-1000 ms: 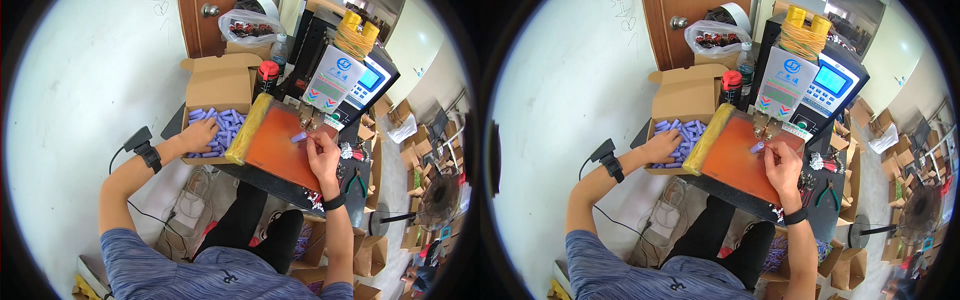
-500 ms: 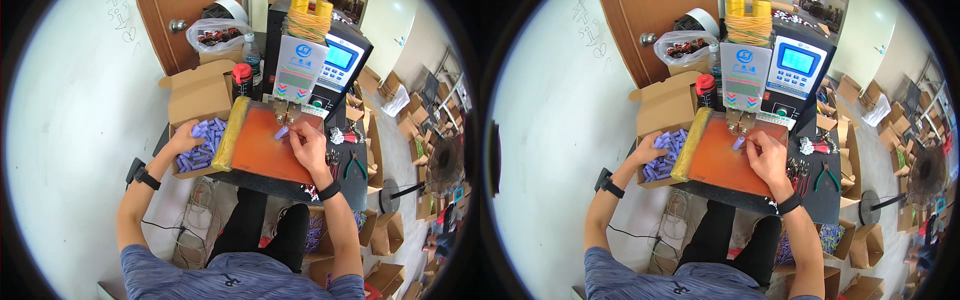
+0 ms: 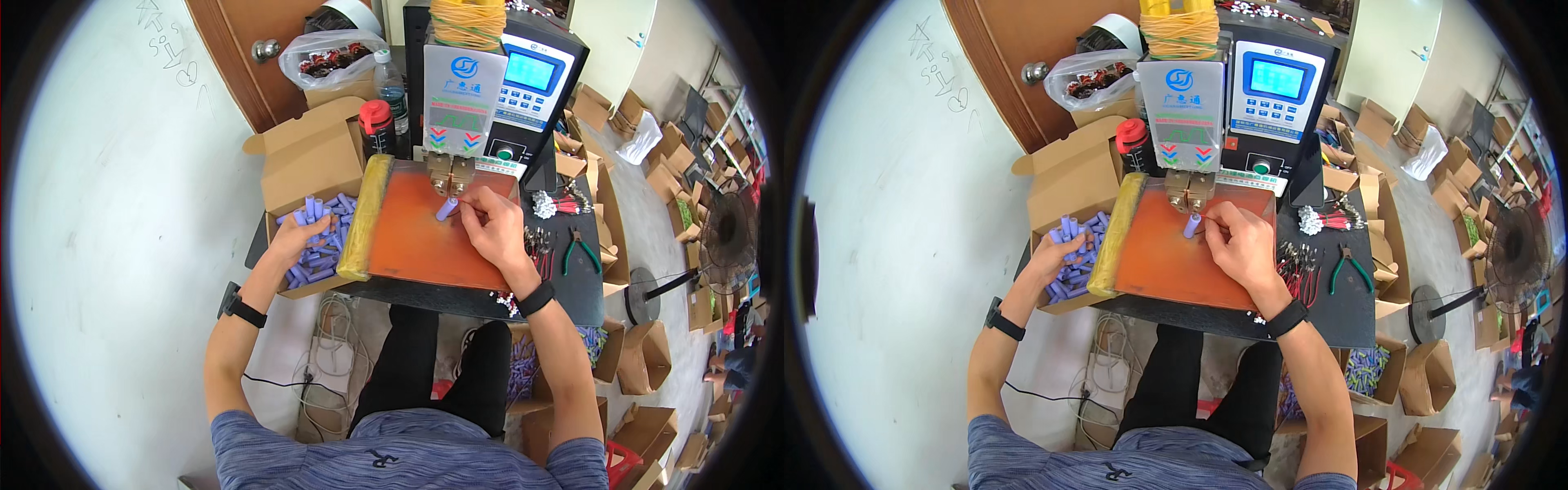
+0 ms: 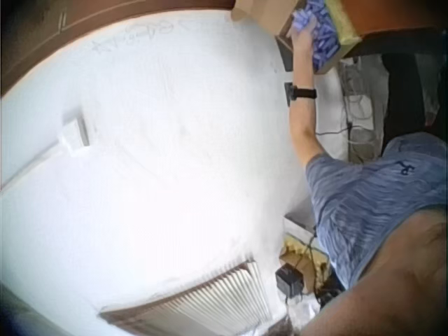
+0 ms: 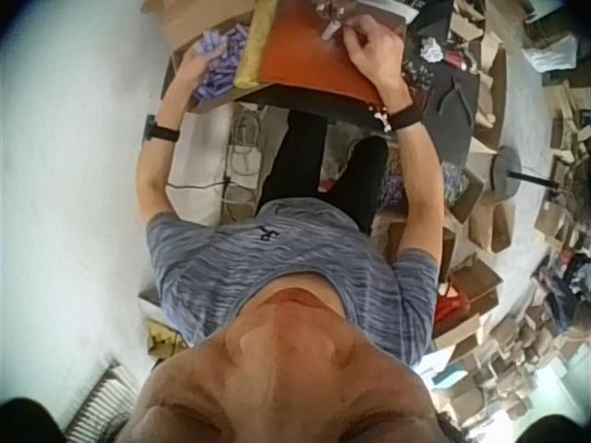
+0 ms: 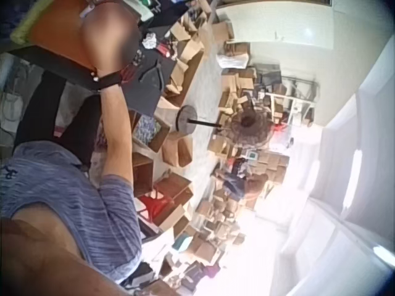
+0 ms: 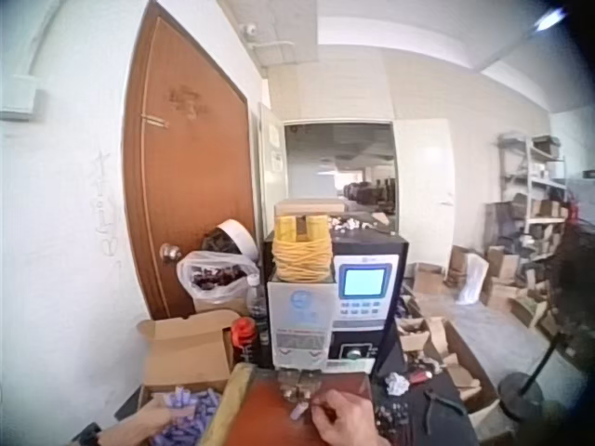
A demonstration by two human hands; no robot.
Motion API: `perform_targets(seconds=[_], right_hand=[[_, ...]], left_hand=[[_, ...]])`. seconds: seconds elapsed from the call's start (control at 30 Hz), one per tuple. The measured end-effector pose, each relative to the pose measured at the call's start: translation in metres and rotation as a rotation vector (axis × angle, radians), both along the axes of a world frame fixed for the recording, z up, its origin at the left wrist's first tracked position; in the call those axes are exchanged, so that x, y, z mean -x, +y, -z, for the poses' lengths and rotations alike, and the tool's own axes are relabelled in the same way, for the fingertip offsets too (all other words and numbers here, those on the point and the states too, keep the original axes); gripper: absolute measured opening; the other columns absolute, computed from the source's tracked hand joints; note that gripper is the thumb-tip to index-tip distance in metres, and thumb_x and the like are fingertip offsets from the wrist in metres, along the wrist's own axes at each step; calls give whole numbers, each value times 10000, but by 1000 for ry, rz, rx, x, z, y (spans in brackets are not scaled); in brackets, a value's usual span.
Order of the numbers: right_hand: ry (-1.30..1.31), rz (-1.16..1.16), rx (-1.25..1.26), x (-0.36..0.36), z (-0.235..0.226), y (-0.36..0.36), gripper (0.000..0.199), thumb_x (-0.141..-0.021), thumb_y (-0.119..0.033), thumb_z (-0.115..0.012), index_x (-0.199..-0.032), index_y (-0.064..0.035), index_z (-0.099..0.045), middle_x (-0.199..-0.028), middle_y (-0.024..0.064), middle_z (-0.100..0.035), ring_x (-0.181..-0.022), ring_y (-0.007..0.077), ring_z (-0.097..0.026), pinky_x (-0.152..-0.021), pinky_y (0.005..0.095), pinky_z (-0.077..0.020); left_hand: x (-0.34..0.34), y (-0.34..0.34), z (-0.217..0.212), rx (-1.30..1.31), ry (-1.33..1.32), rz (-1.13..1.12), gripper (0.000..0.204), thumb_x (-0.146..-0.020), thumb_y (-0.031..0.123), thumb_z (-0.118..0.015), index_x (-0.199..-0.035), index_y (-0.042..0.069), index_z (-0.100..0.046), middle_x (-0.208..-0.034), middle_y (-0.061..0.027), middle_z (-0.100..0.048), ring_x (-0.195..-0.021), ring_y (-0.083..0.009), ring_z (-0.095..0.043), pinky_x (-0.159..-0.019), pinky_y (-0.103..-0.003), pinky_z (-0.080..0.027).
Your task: The recorder is using a spot welding machine to connect wire terminals to battery cells.
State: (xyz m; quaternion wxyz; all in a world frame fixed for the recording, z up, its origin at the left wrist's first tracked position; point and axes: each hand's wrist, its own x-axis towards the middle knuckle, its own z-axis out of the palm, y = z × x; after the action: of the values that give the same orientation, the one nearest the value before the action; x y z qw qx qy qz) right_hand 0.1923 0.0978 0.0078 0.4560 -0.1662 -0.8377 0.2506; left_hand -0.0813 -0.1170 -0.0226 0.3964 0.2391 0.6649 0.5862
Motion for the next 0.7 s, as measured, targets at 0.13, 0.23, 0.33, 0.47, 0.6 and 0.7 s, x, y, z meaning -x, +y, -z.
perform_targets(seconds=[0.13,0.23,0.33,0.47,0.6,0.7], right_hand=[[4,20,-32,-3,2,4,70,-793,-73,-661,-825,-54,-603,-698,97,-649,-607,259,-644,-546,362,-499],[-22,5,-40,3,5,0,74,-789,-78,-652,-791,-71,-578,-667,89,-637,-606,272,-633,-540,391,-485],[23,14,-66,0,3,3,71,-789,-73,-648,-796,-72,-577,-673,74,-645,-598,262,-629,-539,381,-488],[28,0,-33,2,4,1,68,-789,-69,-646,-802,-72,-579,-675,72,-646,-598,257,-630,-539,374,-491],[2,12,-39,3,4,3,64,-795,-70,-643,-803,-72,-579,-670,78,-641,-607,260,-632,-542,376,-491],[15,46,-40,-8,-2,9,55,-793,-95,-635,-806,-73,-587,-671,94,-633,-626,285,-635,-556,395,-500]], left_hand=[[4,1,10,-85,31,67,216,-893,228,-678,-1026,72,-611,-921,-35,-673,-833,-118,-624,-617,-265,-470],[5,-5,10,-78,22,16,217,-900,249,-662,-1002,67,-605,-882,-38,-666,-795,-132,-627,-591,-265,-456],[3,-4,7,-203,-299,-67,193,-894,270,-647,-969,98,-602,-846,-33,-650,-848,-183,-626,-675,-318,-482],[5,-3,3,-446,-664,-134,206,-891,231,-647,-971,50,-588,-930,-93,-644,-1004,-270,-611,-771,-365,-502],[-5,-1,1,-538,-779,-220,179,-888,153,-646,-977,14,-577,-1009,-156,-626,-1103,-347,-573,-904,-438,-499],[1,13,21,-686,-850,-230,195,-885,54,-619,-1053,-29,-567,-1133,-218,-591,-1203,-404,-499,-1019,-502,-442]])
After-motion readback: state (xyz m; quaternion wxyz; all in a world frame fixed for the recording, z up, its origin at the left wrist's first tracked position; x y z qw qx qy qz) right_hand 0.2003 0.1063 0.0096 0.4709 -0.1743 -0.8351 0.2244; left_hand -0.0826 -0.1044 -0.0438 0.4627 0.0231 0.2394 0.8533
